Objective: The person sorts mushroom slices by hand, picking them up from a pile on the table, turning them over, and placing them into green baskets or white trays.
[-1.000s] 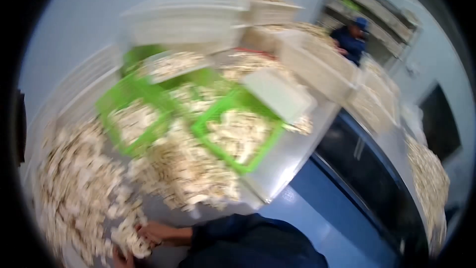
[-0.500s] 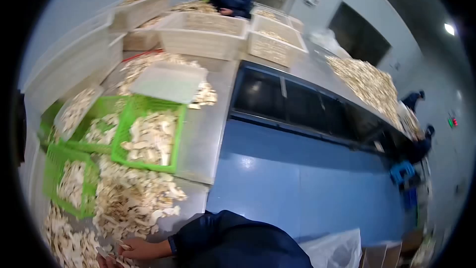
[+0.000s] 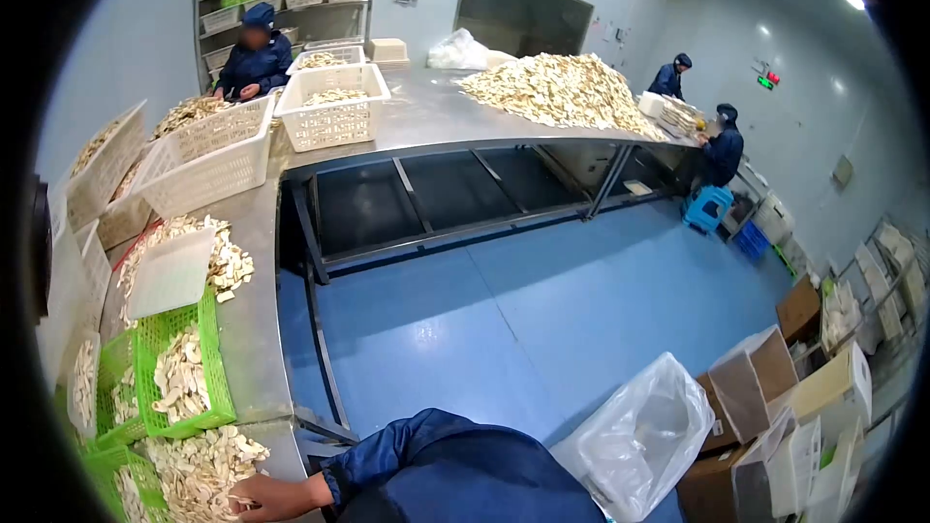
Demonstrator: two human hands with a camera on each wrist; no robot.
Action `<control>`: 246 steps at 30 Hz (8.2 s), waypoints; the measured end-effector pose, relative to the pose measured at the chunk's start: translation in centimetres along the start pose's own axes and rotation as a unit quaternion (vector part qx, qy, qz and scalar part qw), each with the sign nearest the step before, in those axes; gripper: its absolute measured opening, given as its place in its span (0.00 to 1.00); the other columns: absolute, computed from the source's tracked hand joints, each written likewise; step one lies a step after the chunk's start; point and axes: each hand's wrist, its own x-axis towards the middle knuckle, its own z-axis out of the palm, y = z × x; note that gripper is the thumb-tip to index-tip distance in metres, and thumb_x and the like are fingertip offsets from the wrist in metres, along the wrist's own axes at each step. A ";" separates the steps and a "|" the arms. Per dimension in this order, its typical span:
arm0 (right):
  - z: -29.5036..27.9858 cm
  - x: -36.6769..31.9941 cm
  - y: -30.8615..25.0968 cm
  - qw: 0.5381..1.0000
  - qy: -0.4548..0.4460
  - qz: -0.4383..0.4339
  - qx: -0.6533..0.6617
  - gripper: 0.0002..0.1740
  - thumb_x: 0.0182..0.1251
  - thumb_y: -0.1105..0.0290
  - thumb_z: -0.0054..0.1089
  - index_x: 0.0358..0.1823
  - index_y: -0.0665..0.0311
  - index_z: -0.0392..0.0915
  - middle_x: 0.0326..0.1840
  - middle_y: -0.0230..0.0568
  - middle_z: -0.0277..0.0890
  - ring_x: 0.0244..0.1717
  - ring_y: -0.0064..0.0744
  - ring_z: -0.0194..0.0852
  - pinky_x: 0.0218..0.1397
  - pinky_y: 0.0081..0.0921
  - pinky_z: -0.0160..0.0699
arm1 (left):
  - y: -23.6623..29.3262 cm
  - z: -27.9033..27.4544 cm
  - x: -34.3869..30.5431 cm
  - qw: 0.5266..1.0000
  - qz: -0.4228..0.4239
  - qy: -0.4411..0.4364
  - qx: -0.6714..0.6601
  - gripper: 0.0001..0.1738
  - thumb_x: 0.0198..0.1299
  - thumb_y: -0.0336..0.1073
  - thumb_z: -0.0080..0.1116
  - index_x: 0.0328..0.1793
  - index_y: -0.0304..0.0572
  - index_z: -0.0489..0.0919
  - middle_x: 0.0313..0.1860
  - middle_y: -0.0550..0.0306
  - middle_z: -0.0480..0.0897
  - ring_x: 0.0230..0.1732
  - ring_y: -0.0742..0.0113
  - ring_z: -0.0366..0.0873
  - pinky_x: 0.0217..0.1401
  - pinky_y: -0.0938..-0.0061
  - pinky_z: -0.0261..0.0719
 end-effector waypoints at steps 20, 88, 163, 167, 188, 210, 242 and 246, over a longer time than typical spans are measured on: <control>3.3 -0.7 1.2 0.992 -0.102 -0.029 0.061 0.14 0.65 0.66 0.55 0.27 0.70 0.73 0.23 0.52 0.69 0.26 0.49 0.69 0.32 0.40 0.66 | 1.9 0.6 -2.9 0.988 0.123 0.047 -0.077 0.14 0.66 0.29 0.60 0.57 0.35 0.78 0.43 0.58 0.78 0.44 0.70 0.74 0.49 0.77 0.73; 4.5 -1.1 4.6 0.883 -0.159 0.289 0.335 0.15 0.72 0.53 0.46 0.38 0.58 0.67 0.22 0.31 0.67 0.17 0.21 0.66 0.17 0.20 0.64 | -1.6 2.0 -0.1 0.951 0.253 0.067 0.162 0.43 0.53 0.40 0.73 0.74 0.40 0.65 0.61 0.46 0.74 0.59 0.56 0.73 0.58 0.63 0.74; 9.3 -0.5 2.8 0.831 -0.255 0.341 0.358 0.17 0.72 0.56 0.53 0.51 0.61 0.76 0.37 0.27 0.75 0.33 0.15 0.72 0.28 0.16 0.74 | 0.1 3.0 -5.4 0.932 0.228 0.087 0.268 0.45 0.51 0.38 0.70 0.74 0.35 0.60 0.70 0.32 0.63 0.71 0.33 0.59 0.73 0.52 0.63; 9.6 -0.5 2.2 0.855 -0.210 0.284 0.379 0.18 0.72 0.55 0.55 0.52 0.62 0.75 0.39 0.29 0.77 0.33 0.17 0.72 0.28 0.16 0.73 | -1.3 2.5 -5.1 0.915 0.233 0.093 0.316 0.44 0.52 0.40 0.69 0.73 0.34 0.61 0.70 0.33 0.64 0.71 0.34 0.59 0.73 0.52 0.62; 8.5 -0.2 1.5 0.815 -0.249 0.317 0.415 0.16 0.74 0.56 0.53 0.53 0.58 0.69 0.41 0.29 0.71 0.37 0.17 0.66 0.34 0.17 0.71 | 1.0 3.1 -5.7 0.909 0.251 0.102 0.318 0.48 0.46 0.39 0.74 0.73 0.38 0.61 0.68 0.35 0.67 0.67 0.36 0.64 0.70 0.50 0.65; 9.7 -0.3 0.9 0.800 -0.284 0.361 0.386 0.15 0.72 0.58 0.54 0.51 0.59 0.73 0.34 0.26 0.72 0.31 0.15 0.67 0.28 0.17 0.66 | 1.1 2.5 -7.1 0.926 0.217 0.126 0.282 0.42 0.47 0.38 0.70 0.69 0.36 0.65 0.63 0.35 0.69 0.65 0.38 0.66 0.69 0.50 0.66; 19.9 -0.3 -0.5 0.773 -0.432 0.314 0.342 0.09 0.73 0.64 0.51 0.47 0.59 0.74 0.30 0.26 0.72 0.27 0.16 0.68 0.26 0.15 0.67 | -7.3 -1.0 -13.1 0.911 0.155 0.286 0.253 0.43 0.40 0.39 0.74 0.66 0.38 0.69 0.63 0.43 0.70 0.63 0.38 0.66 0.65 0.49 0.67; 20.9 -0.7 0.6 0.771 -0.433 0.310 0.349 0.09 0.73 0.63 0.51 0.47 0.59 0.74 0.29 0.26 0.71 0.27 0.16 0.69 0.26 0.15 0.67 | -7.5 -0.9 -13.1 0.909 0.153 0.298 0.249 0.43 0.39 0.39 0.74 0.65 0.38 0.69 0.63 0.43 0.70 0.62 0.39 0.68 0.64 0.49 0.67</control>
